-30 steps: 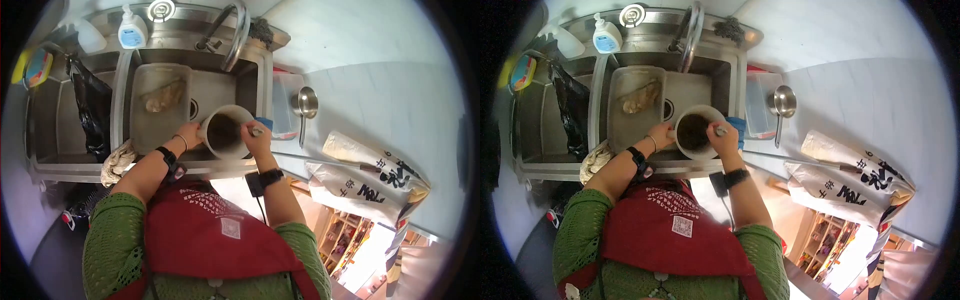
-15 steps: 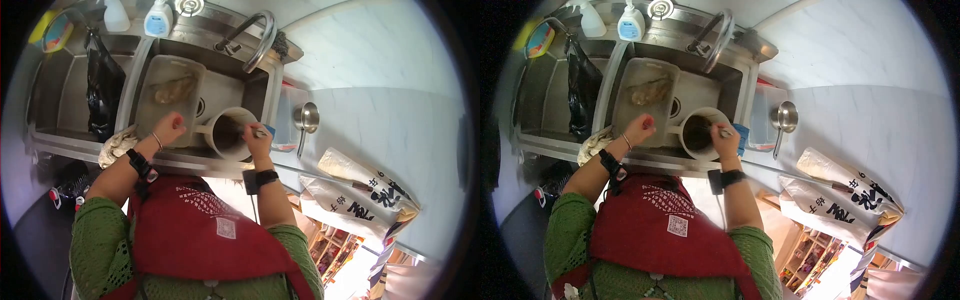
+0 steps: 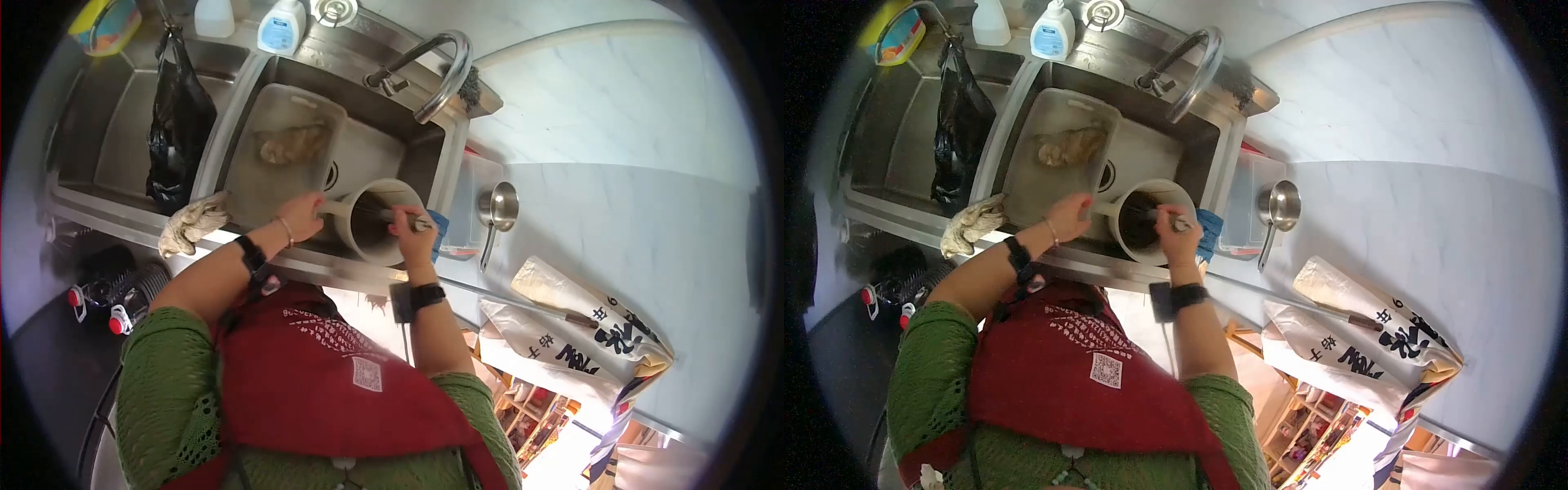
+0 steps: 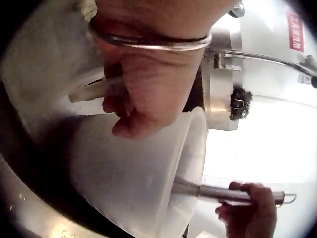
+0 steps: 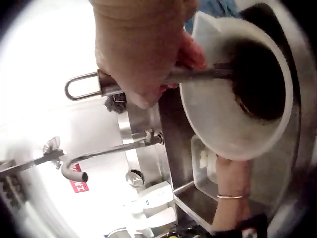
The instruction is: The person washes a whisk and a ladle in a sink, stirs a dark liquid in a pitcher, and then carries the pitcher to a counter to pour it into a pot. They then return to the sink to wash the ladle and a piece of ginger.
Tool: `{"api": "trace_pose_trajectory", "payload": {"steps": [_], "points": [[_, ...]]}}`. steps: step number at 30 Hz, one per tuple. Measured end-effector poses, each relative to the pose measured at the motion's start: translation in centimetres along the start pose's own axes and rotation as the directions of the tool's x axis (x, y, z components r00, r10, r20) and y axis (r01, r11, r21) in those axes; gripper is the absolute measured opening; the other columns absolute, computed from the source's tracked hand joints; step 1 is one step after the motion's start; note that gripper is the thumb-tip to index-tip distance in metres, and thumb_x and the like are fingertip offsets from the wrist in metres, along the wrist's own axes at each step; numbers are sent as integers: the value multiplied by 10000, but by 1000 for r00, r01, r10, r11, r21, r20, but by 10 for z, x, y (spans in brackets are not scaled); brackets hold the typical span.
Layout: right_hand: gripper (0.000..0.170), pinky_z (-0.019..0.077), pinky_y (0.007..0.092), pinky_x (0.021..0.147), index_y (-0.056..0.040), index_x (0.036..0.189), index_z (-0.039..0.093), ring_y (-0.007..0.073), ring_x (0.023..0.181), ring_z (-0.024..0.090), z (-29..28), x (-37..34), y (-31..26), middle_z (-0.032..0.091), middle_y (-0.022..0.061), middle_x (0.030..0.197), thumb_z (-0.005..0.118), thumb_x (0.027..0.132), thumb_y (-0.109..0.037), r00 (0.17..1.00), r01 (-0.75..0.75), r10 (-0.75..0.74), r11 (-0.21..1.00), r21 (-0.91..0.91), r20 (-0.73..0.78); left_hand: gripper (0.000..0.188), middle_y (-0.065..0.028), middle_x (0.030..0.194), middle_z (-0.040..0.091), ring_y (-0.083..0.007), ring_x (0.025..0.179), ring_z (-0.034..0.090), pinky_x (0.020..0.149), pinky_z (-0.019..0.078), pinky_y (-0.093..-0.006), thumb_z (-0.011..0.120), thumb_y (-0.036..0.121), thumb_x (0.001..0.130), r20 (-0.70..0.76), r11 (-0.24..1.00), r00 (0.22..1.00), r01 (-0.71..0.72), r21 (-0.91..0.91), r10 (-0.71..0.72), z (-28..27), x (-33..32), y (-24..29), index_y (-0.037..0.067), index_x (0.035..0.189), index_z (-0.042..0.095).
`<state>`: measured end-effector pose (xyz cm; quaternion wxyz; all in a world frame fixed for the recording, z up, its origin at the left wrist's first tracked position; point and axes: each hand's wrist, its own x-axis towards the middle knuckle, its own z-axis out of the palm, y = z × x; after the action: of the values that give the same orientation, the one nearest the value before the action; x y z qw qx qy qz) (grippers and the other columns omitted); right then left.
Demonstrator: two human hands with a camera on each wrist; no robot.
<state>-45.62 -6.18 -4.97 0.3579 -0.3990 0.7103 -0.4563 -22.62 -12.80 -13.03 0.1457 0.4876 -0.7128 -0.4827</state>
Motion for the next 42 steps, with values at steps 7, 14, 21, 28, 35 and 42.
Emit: {"api": "trace_pose_trajectory", "payload": {"steps": [7, 14, 21, 28, 35, 42], "points": [[63, 448, 222, 520, -36, 803, 622, 87, 589, 574, 2, -5, -3, 595, 20, 636, 629, 804, -99, 997, -62, 61, 998, 4, 37, 365, -168, 999, 625, -341, 940, 584, 879, 449, -404, 642, 195, 661, 226, 962, 973, -97, 257, 38, 40, 60, 5, 49, 996, 633], [87, 435, 228, 488, -23, 792, 624, 92, 537, 552, -34, -9, 11, 583, 17, 604, 629, 814, -107, 999, 15, -8, 992, -127, 53, 351, -182, 905, 645, -345, 902, 601, 817, 478, -392, 633, 327, 606, 309, 930, 947, -184, 318, 82, 42, 70, 20, 61, 828, 691], [80, 470, 212, 484, -17, 837, 620, 93, 507, 558, -63, 4, 13, 625, 48, 739, 593, 838, -92, 994, -79, 94, 973, 215, -59, 325, -199, 822, 635, -374, 799, 605, 751, 497, -415, 614, 281, 597, 253, 928, 967, -120, 353, 29, 17, 57, 66, 45, 810, 681], [103, 481, 221, 499, -13, 858, 605, 110, 527, 582, -44, -9, 4, 641, 62, 766, 592, 839, -113, 963, -173, 244, 884, 434, -112, 303, -202, 812, 632, -377, 811, 602, 759, 493, -410, 643, 250, 599, 143, 938, 988, -99, 332, 53, 29, 44, 57, 37, 812, 674], [115, 495, 239, 473, 1, 803, 581, 114, 488, 572, -95, -32, 23, 626, 97, 722, 592, 841, -107, 975, -70, 113, 973, 219, -191, 283, -205, 822, 629, -378, 830, 596, 764, 485, -423, 659, 239, 609, 137, 919, 988, -113, 378, 65, 31, 35, 63, 21, 791, 660], [115, 503, 237, 492, -15, 815, 610, 114, 504, 602, -69, -55, 19, 642, 87, 728, 598, 829, -129, 968, -215, 238, 949, 230, -77, 308, -207, 845, 629, -381, 838, 593, 765, 482, -424, 665, 258, 614, 105, 934, 994, -46, 354, 10, 38, 27, 62, 23, 812, 663]]}}
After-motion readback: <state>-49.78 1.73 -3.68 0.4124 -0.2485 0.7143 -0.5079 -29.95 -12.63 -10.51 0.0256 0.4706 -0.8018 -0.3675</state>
